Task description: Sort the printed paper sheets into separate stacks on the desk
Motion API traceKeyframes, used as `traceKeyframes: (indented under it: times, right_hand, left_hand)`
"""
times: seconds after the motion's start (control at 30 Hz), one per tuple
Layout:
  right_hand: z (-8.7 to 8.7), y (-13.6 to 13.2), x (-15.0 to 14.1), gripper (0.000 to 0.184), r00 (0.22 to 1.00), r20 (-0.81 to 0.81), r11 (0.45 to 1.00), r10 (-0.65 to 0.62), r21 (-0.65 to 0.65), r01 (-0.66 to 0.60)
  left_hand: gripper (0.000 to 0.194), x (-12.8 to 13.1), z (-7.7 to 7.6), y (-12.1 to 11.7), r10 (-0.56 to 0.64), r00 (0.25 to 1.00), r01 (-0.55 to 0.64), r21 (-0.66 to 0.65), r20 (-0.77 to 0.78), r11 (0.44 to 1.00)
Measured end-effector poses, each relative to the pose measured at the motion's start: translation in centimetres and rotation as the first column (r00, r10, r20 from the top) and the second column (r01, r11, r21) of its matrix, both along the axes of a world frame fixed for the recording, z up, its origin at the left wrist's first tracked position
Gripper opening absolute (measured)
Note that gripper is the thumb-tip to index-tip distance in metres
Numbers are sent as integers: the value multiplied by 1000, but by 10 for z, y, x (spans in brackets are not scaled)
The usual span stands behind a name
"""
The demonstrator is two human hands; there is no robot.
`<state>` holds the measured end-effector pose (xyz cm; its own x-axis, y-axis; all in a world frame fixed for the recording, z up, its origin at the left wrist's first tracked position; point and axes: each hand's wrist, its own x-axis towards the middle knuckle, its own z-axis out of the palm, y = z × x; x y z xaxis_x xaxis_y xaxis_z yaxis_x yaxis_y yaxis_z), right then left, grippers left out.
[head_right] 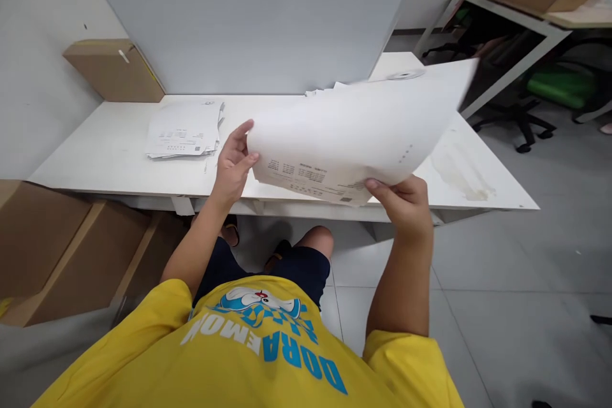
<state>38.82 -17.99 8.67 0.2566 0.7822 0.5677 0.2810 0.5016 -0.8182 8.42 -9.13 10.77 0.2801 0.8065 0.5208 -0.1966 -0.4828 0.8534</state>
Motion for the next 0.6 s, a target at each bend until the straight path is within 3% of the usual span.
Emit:
traceKeyframes:
  times: [0.13,0.27,0.43,0.6]
  right_hand:
    - [-39,36,3,27,992,-129,992,-3,-125,-13]
    - [-71,65,-13,29,984,-176,968,34,-238,-76]
    - [-87,77,-28,33,993,-97,924,64,-371,-96]
    - [-93,78,-39,43,984,-137,942,115,-300,-152]
  left_hand:
    - [68,0,-4,-3,74,997,-70,127,-25,989]
    - [60,2,-28,9,155,983,-142,132,-95,981]
    - [39,-3,-60,25,233,965,-231,34,-124,972]
    - [36,-12,-74,24,257,948,-265,-17,-186,964]
